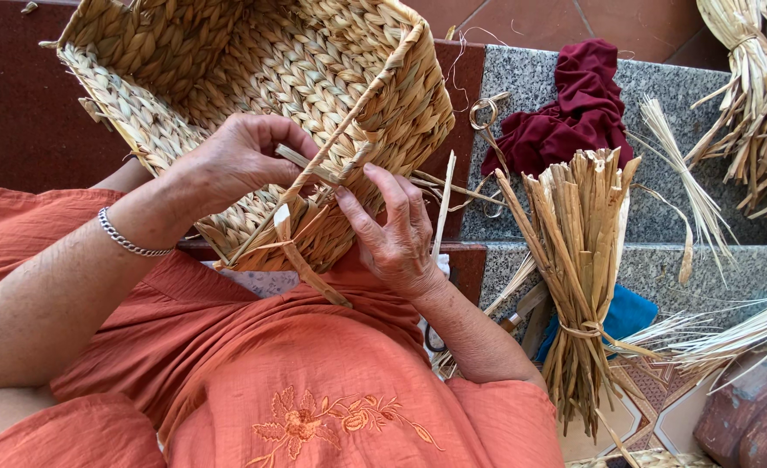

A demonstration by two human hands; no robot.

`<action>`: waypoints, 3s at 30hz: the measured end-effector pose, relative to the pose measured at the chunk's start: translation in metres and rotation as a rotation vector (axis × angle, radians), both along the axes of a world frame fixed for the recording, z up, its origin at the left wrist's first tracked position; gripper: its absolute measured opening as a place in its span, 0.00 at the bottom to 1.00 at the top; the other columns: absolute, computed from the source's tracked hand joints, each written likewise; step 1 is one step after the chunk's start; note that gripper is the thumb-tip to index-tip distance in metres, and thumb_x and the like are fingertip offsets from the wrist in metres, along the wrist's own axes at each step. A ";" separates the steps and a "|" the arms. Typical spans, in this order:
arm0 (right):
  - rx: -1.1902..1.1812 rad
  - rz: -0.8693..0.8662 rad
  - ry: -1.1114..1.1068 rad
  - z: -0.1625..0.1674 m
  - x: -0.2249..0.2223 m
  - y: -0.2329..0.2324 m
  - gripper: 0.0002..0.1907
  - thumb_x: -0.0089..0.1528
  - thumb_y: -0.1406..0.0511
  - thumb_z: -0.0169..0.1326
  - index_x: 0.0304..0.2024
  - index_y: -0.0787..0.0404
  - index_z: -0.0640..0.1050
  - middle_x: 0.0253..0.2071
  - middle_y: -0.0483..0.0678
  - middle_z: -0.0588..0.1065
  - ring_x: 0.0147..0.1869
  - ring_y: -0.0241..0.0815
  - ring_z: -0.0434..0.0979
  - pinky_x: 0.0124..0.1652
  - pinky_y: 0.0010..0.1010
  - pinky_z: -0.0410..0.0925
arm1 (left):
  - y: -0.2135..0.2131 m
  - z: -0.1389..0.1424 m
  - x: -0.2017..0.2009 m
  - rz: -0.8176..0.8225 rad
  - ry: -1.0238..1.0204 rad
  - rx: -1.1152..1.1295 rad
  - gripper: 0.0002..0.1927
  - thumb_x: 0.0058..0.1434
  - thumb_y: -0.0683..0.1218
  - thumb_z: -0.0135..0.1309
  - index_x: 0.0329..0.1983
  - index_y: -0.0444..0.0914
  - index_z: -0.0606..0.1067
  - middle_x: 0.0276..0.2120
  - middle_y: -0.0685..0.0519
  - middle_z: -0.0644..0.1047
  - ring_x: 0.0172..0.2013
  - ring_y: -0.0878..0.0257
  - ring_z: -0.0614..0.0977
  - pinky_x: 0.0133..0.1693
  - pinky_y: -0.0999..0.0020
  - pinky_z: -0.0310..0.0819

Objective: The person weaves a rectangular basket by hand, threading dried palm strips through the rim and tightening the weave. They use shears to trim excess material and continue adding strips to build up the basket's sides.

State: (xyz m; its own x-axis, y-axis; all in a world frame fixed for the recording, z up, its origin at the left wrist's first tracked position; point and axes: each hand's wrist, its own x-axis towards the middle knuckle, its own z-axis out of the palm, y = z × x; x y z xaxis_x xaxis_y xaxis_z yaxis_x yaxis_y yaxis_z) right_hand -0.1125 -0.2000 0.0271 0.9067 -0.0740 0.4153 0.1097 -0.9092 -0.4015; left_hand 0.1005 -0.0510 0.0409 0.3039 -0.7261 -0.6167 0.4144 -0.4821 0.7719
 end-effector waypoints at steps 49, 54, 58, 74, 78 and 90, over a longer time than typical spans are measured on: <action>0.976 0.223 0.145 0.034 -0.048 -0.007 0.10 0.49 0.75 0.56 0.27 0.62 0.68 0.33 0.46 0.73 0.35 0.36 0.71 0.34 0.28 0.65 | 0.027 0.064 -0.093 -0.474 -1.896 -0.345 0.22 0.54 0.44 0.59 0.53 0.38 0.77 0.52 0.49 0.75 0.53 0.57 0.77 0.60 0.49 0.62; 1.061 0.425 0.078 0.038 -0.026 -0.013 0.10 0.49 0.75 0.56 0.33 0.62 0.74 0.36 0.48 0.74 0.38 0.40 0.72 0.38 0.31 0.67 | 0.023 0.052 -0.100 -0.476 -1.697 -0.380 0.23 0.53 0.48 0.58 0.49 0.29 0.76 0.49 0.40 0.75 0.48 0.50 0.77 0.58 0.46 0.68; 0.832 0.152 -0.012 0.028 -0.002 -0.014 0.10 0.65 0.77 0.56 0.49 0.65 0.76 0.50 0.52 0.76 0.50 0.45 0.79 0.48 0.32 0.75 | 0.035 0.044 -0.095 -0.428 -1.601 -0.464 0.23 0.55 0.42 0.58 0.52 0.25 0.76 0.53 0.37 0.76 0.47 0.51 0.79 0.48 0.57 0.76; 0.071 0.111 -0.052 0.000 0.016 -0.017 0.19 0.66 0.70 0.57 0.59 0.49 0.80 0.67 0.45 0.72 0.54 0.47 0.71 0.56 0.36 0.69 | 0.048 0.047 -0.043 0.277 -0.742 -0.350 0.08 0.74 0.43 0.57 0.50 0.34 0.81 0.44 0.47 0.82 0.32 0.65 0.83 0.29 0.76 0.80; 0.037 0.081 -0.053 -0.009 0.022 -0.008 0.17 0.71 0.65 0.56 0.63 0.49 0.78 0.66 0.45 0.69 0.55 0.46 0.70 0.55 0.37 0.69 | 0.048 0.052 -0.021 0.378 -0.771 -0.499 0.11 0.74 0.46 0.48 0.53 0.36 0.76 0.53 0.46 0.77 0.42 0.67 0.83 0.35 0.74 0.82; 0.034 0.021 0.014 0.002 0.032 0.002 0.21 0.71 0.50 0.52 0.56 0.57 0.77 0.53 0.49 0.67 0.52 0.47 0.67 0.56 0.46 0.60 | 0.007 0.005 0.006 -0.311 -0.819 -0.327 0.23 0.55 0.47 0.67 0.56 0.43 0.80 0.51 0.49 0.82 0.49 0.57 0.84 0.50 0.63 0.82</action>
